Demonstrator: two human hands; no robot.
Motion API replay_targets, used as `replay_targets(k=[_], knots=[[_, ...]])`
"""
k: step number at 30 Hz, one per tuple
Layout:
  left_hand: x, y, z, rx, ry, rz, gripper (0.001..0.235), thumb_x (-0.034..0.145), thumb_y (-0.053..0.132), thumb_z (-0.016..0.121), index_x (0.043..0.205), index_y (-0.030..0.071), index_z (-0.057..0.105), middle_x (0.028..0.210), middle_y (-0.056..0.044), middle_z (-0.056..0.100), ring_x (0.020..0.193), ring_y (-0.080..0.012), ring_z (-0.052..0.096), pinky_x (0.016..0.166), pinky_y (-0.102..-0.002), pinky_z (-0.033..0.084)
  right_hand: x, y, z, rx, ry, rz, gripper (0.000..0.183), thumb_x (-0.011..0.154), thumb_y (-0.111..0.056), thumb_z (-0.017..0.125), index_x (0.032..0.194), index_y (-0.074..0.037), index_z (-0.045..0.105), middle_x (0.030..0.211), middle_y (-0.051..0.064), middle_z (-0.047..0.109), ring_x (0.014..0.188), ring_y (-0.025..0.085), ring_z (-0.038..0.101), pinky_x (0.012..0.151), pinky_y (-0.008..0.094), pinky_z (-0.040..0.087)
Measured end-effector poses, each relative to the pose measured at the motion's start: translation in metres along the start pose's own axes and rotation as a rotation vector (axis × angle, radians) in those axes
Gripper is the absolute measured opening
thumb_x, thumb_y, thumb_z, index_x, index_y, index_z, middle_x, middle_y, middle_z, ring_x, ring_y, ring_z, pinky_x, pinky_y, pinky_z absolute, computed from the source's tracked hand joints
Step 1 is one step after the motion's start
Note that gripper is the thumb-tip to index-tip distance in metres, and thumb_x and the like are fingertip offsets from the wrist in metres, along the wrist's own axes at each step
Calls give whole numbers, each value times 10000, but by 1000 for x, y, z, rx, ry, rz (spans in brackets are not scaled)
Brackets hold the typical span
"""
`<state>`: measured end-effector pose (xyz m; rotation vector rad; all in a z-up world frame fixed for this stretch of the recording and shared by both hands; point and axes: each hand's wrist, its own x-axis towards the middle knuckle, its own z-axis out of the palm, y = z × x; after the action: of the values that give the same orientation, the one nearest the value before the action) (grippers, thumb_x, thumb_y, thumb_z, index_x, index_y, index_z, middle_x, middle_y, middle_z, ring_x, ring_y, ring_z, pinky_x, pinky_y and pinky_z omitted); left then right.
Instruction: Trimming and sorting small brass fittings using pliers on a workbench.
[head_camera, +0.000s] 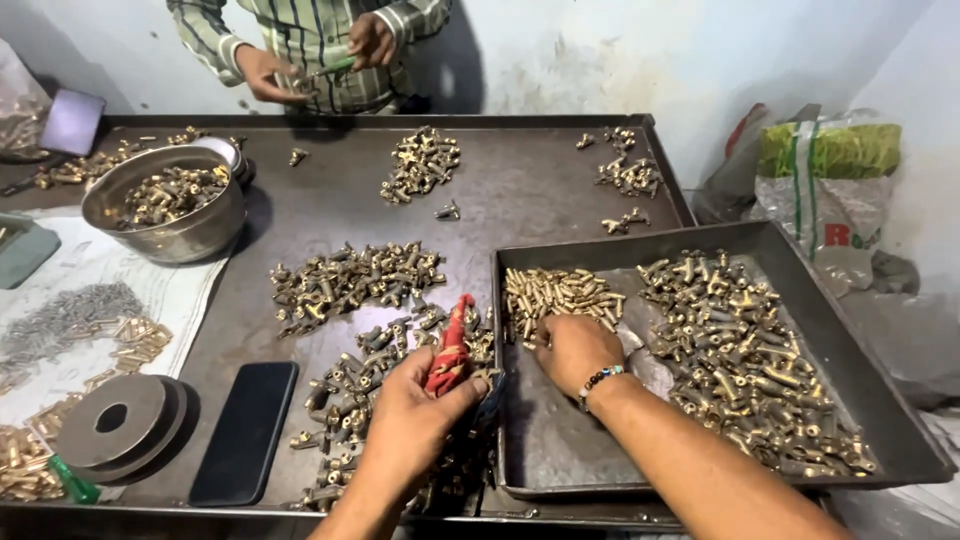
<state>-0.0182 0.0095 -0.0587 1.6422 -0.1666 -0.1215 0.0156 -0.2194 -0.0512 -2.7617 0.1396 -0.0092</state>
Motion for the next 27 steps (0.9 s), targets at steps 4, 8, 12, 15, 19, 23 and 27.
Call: replay_targets(k=[4, 8, 12, 15, 19, 23, 27], knots=[[-13, 44, 13, 20, 114, 139, 208, 803, 70, 809, 971, 35, 692, 780, 32, 672, 711, -82, 583, 664, -263, 507, -6, 8, 5, 287, -94, -73, 133, 823, -181, 747, 944, -127, 759, 886, 93, 750, 845, 260, 677, 771, 420, 547], [-14, 57, 12, 342, 70, 643, 241, 851, 51, 725, 1086, 33, 678, 919, -64, 688, 818, -157, 667, 728, -274, 537, -34, -2, -15, 796, -160, -286, 159, 781, -73, 744, 934, -36, 759, 883, 15, 741, 832, 112, 654, 784, 287, 536], [-11, 43, 15, 381, -12, 328, 119, 859, 79, 715, 943, 24, 652, 738, -96, 645, 656, -178, 617, 617, -317, 515, -48, -5, -18, 1012, -154, -287, 143, 811, -65, 761, 942, -8, 750, 880, -7, 742, 825, 77, 664, 774, 242, 547], [-12, 50, 20, 347, 21, 252, 107, 838, 62, 681, 933, 31, 644, 727, -81, 665, 645, -160, 625, 614, -316, 525, -56, 0, -5, 1122, -188, -184, 137, 849, -67, 761, 969, -3, 746, 826, -7, 666, 756, 80, 580, 687, 245, 483], [-10, 43, 18, 314, 26, 234, 117, 839, 81, 699, 935, 29, 656, 723, -41, 672, 653, -122, 613, 610, -299, 527, -63, -7, -9, 1171, -176, -212, 123, 863, -69, 761, 971, -10, 748, 835, -14, 660, 758, 68, 567, 686, 237, 476], [4, 17, 14, 78, 46, 109, 150, 872, 120, 749, 985, 25, 727, 750, 15, 675, 671, -64, 566, 606, -256, 477, -72, -11, -19, 1101, 7, -364, 107, 826, -43, 775, 929, -24, 752, 889, -6, 734, 836, 63, 655, 778, 227, 537], [-8, 43, 17, -249, -15, -45, 143, 876, 122, 742, 973, 16, 749, 723, 35, 672, 608, -52, 527, 549, -238, 415, -72, -9, -17, 1171, 77, -231, 107, 810, -37, 796, 912, -36, 763, 870, 2, 733, 802, 70, 643, 741, 231, 530]])
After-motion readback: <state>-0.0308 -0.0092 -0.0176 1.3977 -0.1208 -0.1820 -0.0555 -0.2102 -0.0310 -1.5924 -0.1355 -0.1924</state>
